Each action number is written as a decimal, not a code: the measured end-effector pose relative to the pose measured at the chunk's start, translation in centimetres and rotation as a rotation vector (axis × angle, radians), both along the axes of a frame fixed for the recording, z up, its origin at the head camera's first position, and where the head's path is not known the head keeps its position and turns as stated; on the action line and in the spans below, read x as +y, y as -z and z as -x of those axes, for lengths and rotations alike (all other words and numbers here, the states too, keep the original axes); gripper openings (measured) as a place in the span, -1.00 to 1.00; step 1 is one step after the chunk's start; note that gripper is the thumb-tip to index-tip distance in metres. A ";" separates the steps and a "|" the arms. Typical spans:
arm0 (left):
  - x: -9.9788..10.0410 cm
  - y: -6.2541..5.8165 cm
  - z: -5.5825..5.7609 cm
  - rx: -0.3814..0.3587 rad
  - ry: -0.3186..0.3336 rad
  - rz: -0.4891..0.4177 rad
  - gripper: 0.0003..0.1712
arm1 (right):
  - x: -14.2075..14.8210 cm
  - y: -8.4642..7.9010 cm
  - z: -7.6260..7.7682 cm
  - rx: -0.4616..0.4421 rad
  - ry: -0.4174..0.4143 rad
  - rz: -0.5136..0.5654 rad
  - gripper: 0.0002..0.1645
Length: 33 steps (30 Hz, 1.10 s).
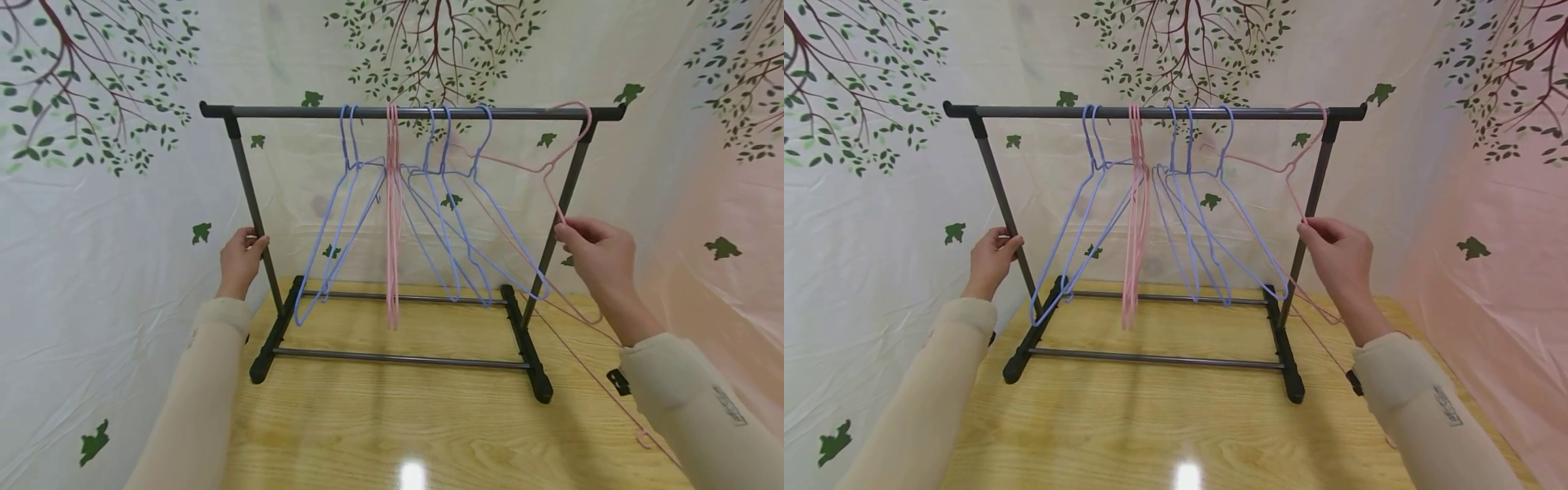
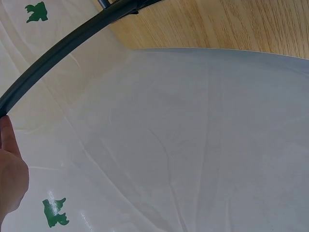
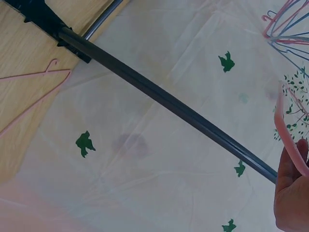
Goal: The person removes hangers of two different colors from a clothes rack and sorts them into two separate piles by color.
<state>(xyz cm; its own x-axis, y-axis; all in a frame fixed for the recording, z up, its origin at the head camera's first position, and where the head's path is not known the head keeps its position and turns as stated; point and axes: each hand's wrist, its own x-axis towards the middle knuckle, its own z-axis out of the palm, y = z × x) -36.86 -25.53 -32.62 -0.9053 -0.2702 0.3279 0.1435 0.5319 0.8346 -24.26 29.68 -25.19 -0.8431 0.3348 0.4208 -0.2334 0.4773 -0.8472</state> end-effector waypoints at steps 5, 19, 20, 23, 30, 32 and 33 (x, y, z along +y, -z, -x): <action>0.0 0.1 0.1 -0.003 0.000 -0.001 -0.49 | 1.0 1.0 -0.4 -0.002 -0.003 0.027 -0.53; 0.0 0.1 0.2 -0.006 -0.007 0.009 -0.53 | 4.0 3.7 -2.5 -0.054 -0.016 0.097 -0.56; 0.0 0.1 0.2 -0.007 -0.007 0.013 -0.53 | 4.2 3.9 -2.6 -0.052 -0.015 0.097 -0.58; -0.1 0.1 0.1 -0.005 -0.003 0.014 -0.53 | 4.8 4.6 -3.1 -0.044 -0.005 0.094 -0.63; -0.1 0.2 -0.1 0.019 0.030 -0.005 -0.49 | 6.2 6.0 -4.2 -0.003 -0.009 0.099 -0.71; -0.1 0.2 -0.2 0.018 0.041 -0.011 -0.47 | 6.6 6.5 -4.6 0.011 -0.006 0.099 -0.74; -0.1 0.2 -0.2 0.018 0.043 -0.013 -0.46 | 6.7 6.7 -4.8 0.024 -0.002 0.108 -0.75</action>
<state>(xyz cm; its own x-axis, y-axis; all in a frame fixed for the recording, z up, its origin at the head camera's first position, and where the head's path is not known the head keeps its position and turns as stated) -36.68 -25.63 -32.85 -0.9101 -0.2356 0.3409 0.1808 0.5145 0.8382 -19.45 36.42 -31.87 -0.8340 0.3772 0.4027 -0.2554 0.3832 -0.8877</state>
